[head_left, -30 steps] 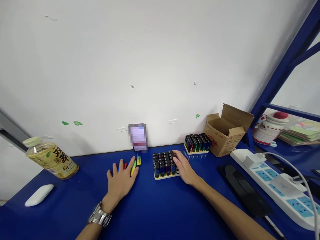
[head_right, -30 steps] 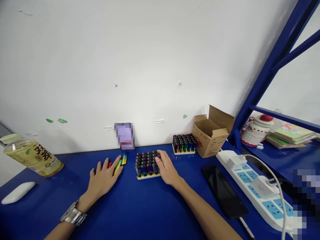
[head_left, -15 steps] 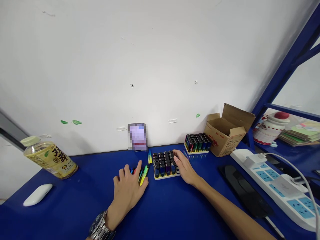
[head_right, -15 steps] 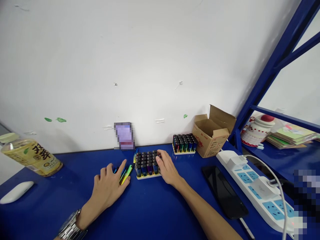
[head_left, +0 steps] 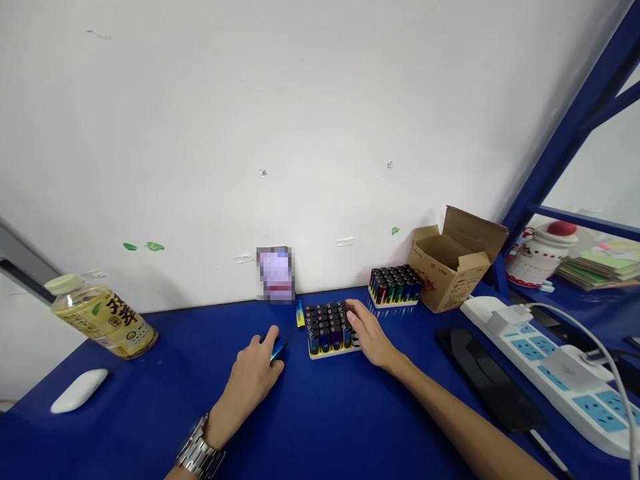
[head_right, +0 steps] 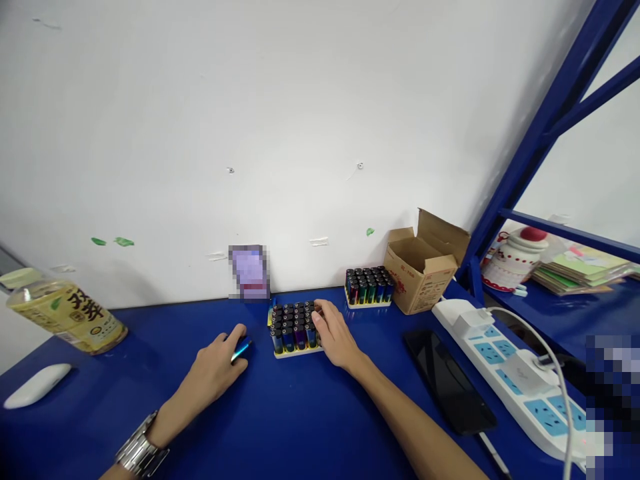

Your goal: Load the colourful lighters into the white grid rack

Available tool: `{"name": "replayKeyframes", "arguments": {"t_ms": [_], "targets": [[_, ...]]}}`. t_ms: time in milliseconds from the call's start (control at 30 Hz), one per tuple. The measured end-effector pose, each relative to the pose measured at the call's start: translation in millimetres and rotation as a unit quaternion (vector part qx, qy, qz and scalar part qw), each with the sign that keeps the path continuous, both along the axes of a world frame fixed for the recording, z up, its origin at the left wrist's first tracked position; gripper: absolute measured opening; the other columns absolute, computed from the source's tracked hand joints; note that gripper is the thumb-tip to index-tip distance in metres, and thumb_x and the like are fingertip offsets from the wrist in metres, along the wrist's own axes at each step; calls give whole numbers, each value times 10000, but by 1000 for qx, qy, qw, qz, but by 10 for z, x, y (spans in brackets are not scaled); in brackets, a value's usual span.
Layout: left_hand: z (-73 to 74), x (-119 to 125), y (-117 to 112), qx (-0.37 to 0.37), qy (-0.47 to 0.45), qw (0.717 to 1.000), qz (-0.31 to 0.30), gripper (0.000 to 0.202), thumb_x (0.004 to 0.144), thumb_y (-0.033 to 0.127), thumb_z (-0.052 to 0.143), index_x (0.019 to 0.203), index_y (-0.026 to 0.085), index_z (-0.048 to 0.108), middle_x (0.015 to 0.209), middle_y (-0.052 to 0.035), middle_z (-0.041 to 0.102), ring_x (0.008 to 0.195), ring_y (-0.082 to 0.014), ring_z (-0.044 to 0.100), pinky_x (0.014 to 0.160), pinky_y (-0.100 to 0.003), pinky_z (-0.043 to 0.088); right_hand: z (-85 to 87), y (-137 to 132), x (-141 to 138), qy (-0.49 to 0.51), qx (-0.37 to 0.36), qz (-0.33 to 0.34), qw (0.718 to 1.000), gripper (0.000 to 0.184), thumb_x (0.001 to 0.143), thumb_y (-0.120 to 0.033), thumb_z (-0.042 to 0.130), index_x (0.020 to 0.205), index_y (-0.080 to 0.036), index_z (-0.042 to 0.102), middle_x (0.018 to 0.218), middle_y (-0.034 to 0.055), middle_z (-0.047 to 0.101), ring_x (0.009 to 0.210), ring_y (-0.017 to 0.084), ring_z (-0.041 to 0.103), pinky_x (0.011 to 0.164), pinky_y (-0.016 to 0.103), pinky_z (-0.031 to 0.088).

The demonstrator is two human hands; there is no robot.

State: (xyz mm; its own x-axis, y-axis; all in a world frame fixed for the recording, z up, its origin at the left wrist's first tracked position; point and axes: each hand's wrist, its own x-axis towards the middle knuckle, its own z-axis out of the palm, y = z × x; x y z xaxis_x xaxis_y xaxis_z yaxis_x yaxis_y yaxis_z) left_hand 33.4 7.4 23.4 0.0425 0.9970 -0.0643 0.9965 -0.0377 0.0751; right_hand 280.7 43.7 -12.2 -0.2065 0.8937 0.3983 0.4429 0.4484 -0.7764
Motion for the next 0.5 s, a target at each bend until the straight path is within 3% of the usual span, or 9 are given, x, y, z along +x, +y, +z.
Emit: {"name": "replayKeyframes", "arguments": {"t_ms": [133,233,300,367,433,500], "targets": [[-26,-40,-1,41,-49,998,3,253,789,155,379,1014,220,475,862,-38,543,611,-190,572,602,-308,423,-23,1,3,-2,14,-17,1000,295,979,-337,309,1164,-196,491,1087,90,602,1045,221,564,928,409,445],[-57,-18,-23,97,-156,983,-19,201,769,156,385,941,224,464,854,-10,540,570,-141,529,588,-282,428,-20,-18,9,8,107,-67,992,288,955,-313,333,1177,-199,475,1110,105,570,1051,238,539,909,430,441],[-79,25,-62,156,-226,960,-45,193,749,166,415,926,227,463,859,0,557,572,-124,518,589,-270,436,3,-61,-6,6,229,-101,968,271,918,-304,368,1138,-202,491,1088,109,551,1027,261,514,898,469,417],[-104,87,-123,232,-275,929,-84,189,727,170,445,906,227,459,819,12,556,583,-118,515,583,-260,440,37,-137,-55,-24,339,-94,936,231,875,-314,416,1051,-221,534,1020,98,549,973,274,496,872,493,396],[-130,159,-200,302,-309,891,-139,197,709,154,467,892,227,449,766,25,531,601,-116,518,581,-250,443,75,-240,-141,-74,392,-53,916,206,842,-348,456,973,-242,575,970,89,554,937,280,483,846,493,386],[-156,231,-275,338,-335,855,-209,235,705,124,489,912,226,445,765,25,516,636,-116,529,594,-244,455,112,-353,-249,-112,393,-19,913,246,833,-401,465,963,-246,605,994,96,562,962,293,462,853,494,374]]}}
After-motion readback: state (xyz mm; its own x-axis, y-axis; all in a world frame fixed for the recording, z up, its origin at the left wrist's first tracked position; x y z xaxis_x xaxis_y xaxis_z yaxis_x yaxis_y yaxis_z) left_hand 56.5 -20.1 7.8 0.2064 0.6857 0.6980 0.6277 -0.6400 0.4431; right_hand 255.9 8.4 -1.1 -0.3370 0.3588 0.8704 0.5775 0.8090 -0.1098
